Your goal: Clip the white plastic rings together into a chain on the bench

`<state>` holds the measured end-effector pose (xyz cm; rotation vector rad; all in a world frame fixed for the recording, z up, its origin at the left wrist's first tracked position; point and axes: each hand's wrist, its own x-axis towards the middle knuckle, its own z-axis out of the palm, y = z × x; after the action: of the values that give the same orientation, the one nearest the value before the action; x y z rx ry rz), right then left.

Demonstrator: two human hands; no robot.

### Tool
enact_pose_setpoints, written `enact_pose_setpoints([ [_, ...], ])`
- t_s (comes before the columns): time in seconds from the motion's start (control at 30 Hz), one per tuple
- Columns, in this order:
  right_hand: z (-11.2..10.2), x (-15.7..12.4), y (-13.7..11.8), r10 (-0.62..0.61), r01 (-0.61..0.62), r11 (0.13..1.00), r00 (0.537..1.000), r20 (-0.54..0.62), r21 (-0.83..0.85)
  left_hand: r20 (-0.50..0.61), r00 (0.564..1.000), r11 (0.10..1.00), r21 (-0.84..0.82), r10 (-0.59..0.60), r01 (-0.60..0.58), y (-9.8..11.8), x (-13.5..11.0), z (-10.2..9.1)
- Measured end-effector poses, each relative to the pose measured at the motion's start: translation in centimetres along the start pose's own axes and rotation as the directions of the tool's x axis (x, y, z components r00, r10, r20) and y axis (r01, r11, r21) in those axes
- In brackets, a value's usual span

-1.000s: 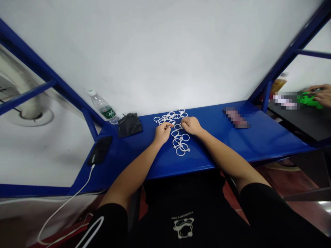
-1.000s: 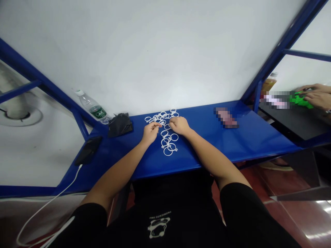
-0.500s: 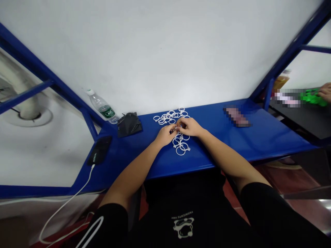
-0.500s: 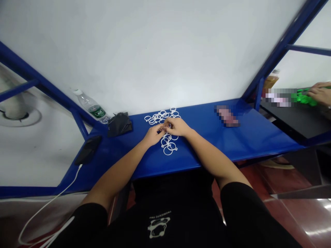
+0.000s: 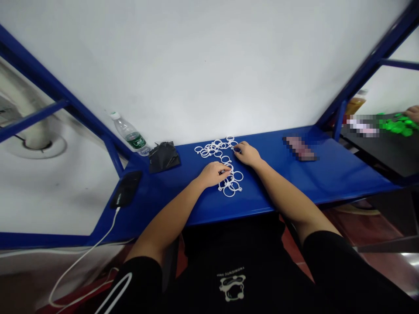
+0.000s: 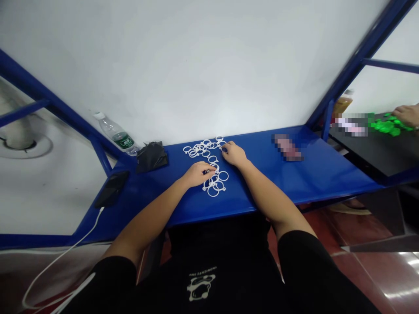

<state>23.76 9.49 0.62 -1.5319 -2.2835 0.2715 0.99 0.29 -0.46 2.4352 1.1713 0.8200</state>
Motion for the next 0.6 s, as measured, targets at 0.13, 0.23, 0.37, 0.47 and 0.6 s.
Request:
enact_pose_setpoints([
  [0.13, 0.1, 0.0, -0.2, -0.043, 0.044, 0.999, 0.997, 0.062, -0.023, -0.018, 0.999, 0.999, -0.022, 0.033, -0.033, 0.3, -0.1, 0.1],
  [0.23, 0.1, -0.1, -0.6, -0.059, 0.061, 0.998, 0.995, 0.077, -0.027, -0.047, 0.997, 0.997, -0.039, 0.062, -0.063, 0.5, -0.1, 0.1],
  [0.37, -0.3, -0.3, -1.2, -0.060, 0.065, 0.997, 0.992, 0.112, -0.037, -0.157, 0.986, 0.998, 0.010, 0.059, -0.059, 0.2, 0.0, 0.2],
  [0.47, -0.7, -0.5, -1.7, -0.121, 0.126, 0.992, 0.980, 0.157, -0.022, -0.258, 0.966, 1.000, 0.023, -0.004, 0.010, -0.1, 0.0, 0.1],
  [0.6, -0.7, -0.8, -2.1, -0.309, 0.319, 0.948, 0.925, 0.222, -0.007, -0.325, 0.942, 0.996, -0.004, -0.086, 0.090, -0.6, 0.1, -0.1],
])
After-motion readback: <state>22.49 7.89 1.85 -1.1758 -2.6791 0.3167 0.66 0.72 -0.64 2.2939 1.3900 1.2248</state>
